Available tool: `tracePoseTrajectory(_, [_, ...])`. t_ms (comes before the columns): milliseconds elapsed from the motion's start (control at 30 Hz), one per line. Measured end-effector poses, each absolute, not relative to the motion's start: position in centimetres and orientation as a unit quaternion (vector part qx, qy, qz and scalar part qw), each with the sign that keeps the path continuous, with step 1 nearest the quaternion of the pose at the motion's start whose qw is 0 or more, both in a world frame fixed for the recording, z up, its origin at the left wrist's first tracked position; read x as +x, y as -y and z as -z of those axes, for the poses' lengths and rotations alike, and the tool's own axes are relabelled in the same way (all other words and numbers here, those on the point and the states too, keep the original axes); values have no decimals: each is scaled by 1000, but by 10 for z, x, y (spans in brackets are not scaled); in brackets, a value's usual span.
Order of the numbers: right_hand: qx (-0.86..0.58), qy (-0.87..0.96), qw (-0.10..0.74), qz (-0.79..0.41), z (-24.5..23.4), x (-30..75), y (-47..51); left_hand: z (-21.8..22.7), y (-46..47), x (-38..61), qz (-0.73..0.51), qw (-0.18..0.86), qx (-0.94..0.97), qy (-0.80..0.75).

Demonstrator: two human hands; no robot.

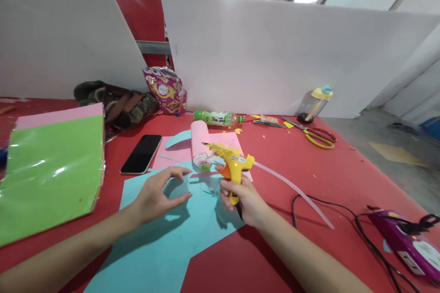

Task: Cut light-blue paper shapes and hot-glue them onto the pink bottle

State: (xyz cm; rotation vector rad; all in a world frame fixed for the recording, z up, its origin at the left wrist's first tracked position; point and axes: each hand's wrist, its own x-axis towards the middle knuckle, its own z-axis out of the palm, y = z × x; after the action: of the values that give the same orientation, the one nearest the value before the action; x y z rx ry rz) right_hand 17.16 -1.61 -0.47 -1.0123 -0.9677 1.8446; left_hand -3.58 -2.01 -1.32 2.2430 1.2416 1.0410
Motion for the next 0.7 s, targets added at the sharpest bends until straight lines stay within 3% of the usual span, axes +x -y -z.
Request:
tracePoseTrajectory(333, [-416,472,369,-684,18,178,15,0,8,-52,-374,166,810,-421])
tracePoseTrajectory(700, [-492,623,204,-572,9,179,19,-8,0,-67,-374,173,822,-394])
